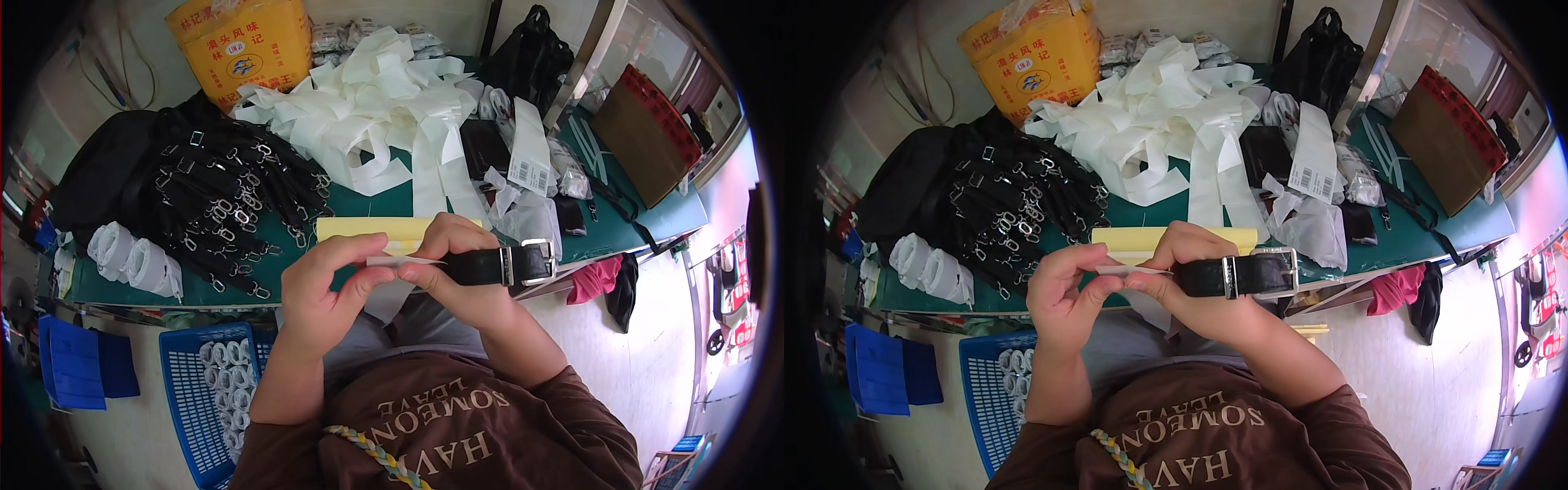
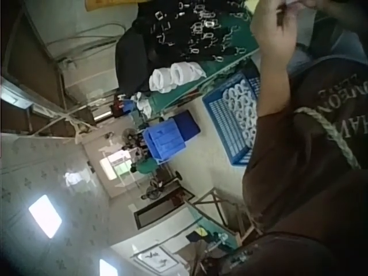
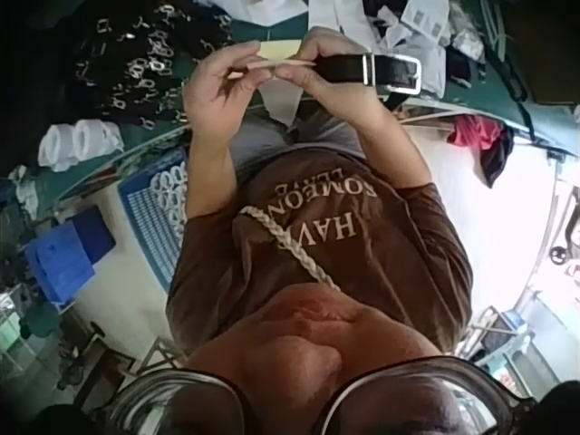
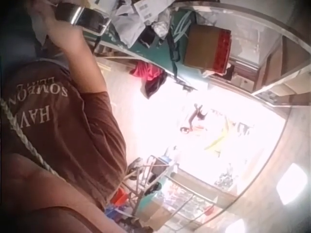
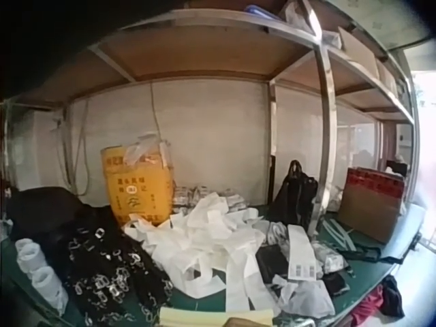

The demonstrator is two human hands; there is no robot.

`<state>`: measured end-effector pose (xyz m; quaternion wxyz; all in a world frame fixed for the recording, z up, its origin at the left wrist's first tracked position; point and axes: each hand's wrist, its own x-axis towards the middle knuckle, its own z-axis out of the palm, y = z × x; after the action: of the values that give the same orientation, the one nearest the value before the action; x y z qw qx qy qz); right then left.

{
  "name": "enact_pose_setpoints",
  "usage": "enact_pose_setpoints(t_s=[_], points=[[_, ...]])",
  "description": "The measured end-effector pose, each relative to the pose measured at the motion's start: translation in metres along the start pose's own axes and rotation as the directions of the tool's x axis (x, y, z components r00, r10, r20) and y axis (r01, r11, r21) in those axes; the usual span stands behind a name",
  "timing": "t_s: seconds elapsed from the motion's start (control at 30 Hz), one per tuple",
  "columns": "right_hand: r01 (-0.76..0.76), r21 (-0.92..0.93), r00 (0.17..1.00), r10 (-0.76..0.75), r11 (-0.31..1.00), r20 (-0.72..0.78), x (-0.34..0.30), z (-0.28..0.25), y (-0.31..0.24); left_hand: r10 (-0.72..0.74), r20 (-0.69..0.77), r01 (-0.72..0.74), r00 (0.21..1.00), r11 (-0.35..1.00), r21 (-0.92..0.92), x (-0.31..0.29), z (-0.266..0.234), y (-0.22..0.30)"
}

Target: Packaging belts by rolling them and wrapping them in foam sheets at a workbench.

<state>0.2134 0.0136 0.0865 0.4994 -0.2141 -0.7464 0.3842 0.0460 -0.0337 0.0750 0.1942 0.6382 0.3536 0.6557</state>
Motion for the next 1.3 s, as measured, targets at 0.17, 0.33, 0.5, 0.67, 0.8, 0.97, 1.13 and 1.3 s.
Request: enact_pose_setpoints(t_s=[0.17, 0.33, 0.5, 0.67, 0.8, 0.97, 1.13, 1.3], points=[[0.046, -0.105, 0.998, -0.051, 0.993, -0.037, -0.001, -0.004, -0.003, 0.174, 0.163, -0.204, 0.971, 0.960, 0.193, 0.013, -0.002, 0.010], [0.014, -0.099, 1.000, -0.015, 0.995, -0.010, 0.000, -0.006, -0.012, 0.247, 0.206, -0.297, 0.947, 0.917, 0.268, 0.012, -0.003, 0.011], [-0.070, -0.093, 0.997, 0.072, 0.993, 0.018, -0.005, -0.012, -0.018, 0.287, 0.203, -0.337, 0.936, 0.895, 0.291, 0.014, 0.000, 0.015], [-0.206, 0.148, 0.978, 0.203, 0.967, 0.040, -0.007, -0.020, -0.024, 0.267, 0.197, -0.315, 0.943, 0.908, 0.277, 0.014, 0.000, 0.015], [-0.447, 0.272, 0.890, 0.391, 0.852, 0.234, 0.003, -0.036, -0.026, 0.271, 0.223, -0.321, 0.936, 0.918, 0.232, 0.012, -0.001, 0.013], [-0.605, 0.329, 0.790, 0.495, 0.725, 0.362, 0.009, -0.035, -0.026, 0.275, 0.269, -0.333, 0.923, 0.921, 0.203, 0.012, -0.002, 0.016], [-0.647, 0.463, 0.755, 0.422, 0.606, 0.502, 0.008, -0.036, -0.016, 0.267, 0.313, -0.326, 0.911, 0.933, 0.153, 0.012, -0.001, 0.016], [-0.651, 0.454, 0.746, 0.403, 0.609, 0.530, 0.010, -0.037, -0.017, 0.248, 0.319, -0.293, 0.915, 0.951, 0.101, 0.012, 0.000, 0.014]])
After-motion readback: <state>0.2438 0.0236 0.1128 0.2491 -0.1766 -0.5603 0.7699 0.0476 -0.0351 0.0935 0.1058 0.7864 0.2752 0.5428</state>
